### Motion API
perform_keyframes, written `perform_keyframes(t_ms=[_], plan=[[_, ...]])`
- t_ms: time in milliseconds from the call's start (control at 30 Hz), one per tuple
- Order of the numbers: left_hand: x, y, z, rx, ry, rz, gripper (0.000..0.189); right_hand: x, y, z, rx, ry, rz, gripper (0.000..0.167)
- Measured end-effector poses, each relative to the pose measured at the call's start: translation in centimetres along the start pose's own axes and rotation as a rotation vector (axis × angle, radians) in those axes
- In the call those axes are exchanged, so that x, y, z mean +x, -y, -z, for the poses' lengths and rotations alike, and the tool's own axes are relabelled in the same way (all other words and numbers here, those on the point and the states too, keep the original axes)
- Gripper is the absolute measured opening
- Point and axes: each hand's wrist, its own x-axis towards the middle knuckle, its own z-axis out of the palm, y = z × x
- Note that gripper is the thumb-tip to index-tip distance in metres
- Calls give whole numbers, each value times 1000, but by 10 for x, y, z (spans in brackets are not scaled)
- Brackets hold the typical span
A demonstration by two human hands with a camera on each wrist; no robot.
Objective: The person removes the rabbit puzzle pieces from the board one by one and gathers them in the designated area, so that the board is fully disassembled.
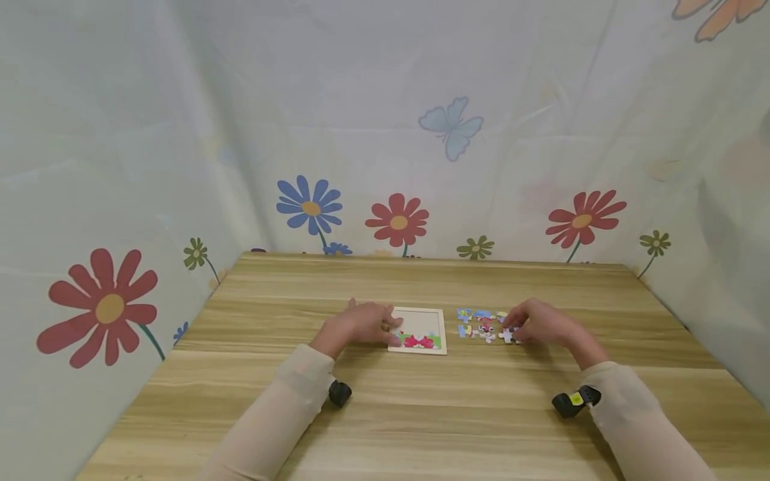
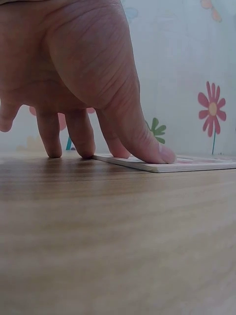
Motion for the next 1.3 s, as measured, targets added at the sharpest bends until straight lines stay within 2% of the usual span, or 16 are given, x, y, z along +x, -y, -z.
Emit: perform_keyframes(t_ms=[167,500,1000,1133,1300], plan=[[-1,0,0,-2,-2,2,61,1,3,-3,-34,-26,-35,21],[3,0,0,9,10,4,62,2,6,-5,-88,-42,-13,19],[1,0,0,13,6,-4,62,2,4,-1,-54,-50,-7,17],[0,0,0,22,13,-6,62,4,10,0,-69,-88,59,19],[0,1,0,41,28,-23,68,15,30,-8,-94,-94,163,21]])
